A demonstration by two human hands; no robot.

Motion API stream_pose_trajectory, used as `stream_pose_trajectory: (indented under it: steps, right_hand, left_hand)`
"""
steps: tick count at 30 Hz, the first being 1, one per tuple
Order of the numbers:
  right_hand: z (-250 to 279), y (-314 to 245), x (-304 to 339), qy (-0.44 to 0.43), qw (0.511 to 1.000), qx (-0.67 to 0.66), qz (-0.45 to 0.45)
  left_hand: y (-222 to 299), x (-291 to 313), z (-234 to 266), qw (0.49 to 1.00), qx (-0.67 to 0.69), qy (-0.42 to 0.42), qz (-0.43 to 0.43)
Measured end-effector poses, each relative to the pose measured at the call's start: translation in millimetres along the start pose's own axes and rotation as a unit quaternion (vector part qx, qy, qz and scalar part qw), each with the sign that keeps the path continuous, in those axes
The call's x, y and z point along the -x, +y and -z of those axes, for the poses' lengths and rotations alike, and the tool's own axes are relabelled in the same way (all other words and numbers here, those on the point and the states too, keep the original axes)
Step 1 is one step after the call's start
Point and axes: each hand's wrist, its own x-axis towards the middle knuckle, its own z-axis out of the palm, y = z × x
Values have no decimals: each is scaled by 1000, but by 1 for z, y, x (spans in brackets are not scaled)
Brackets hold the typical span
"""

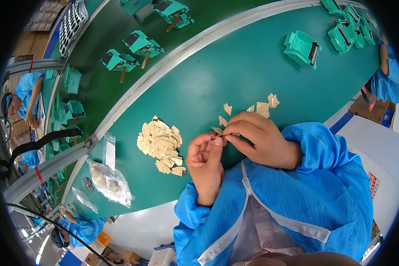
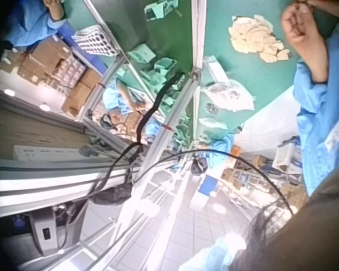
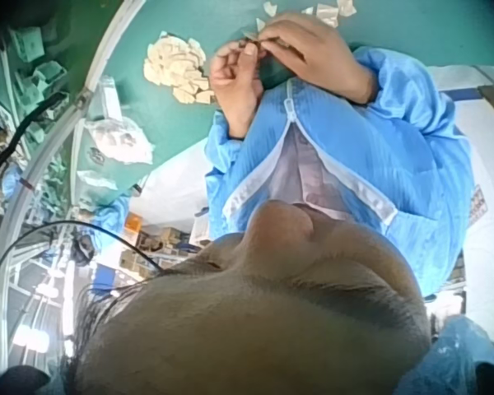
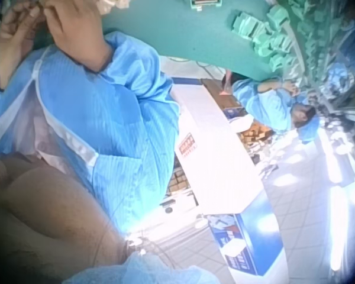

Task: The person assembles small electronic components by hand, placing them into green plastic housing units on an assembly line.

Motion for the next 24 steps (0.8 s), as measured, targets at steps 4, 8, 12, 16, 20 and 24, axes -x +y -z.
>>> stream_pose_trajectory:
  steps: [4,8,12,16,20,24]
  right_hand:
    - [-1,-2,-2,3,1000,-8,-8]
    - [0,0,-3,-18,1000,7,-10]
    - [2,5,-2,-25,993,-78,-82]
    - [24,19,-7,30,990,-62,-125]
    - [45,27,0,-78,995,43,-40]
    - [53,14,-11,-109,994,18,2]
  left_hand:
    - [1,3,-3,995,-83,17,-54]
    - [4,6,-6,988,-130,3,-82]
    - [8,8,-5,988,-134,10,-70]
    - [16,13,13,959,-261,-5,-113]
    - [37,8,16,714,-603,-65,-350]
    - [42,5,15,618,-658,-53,-426]
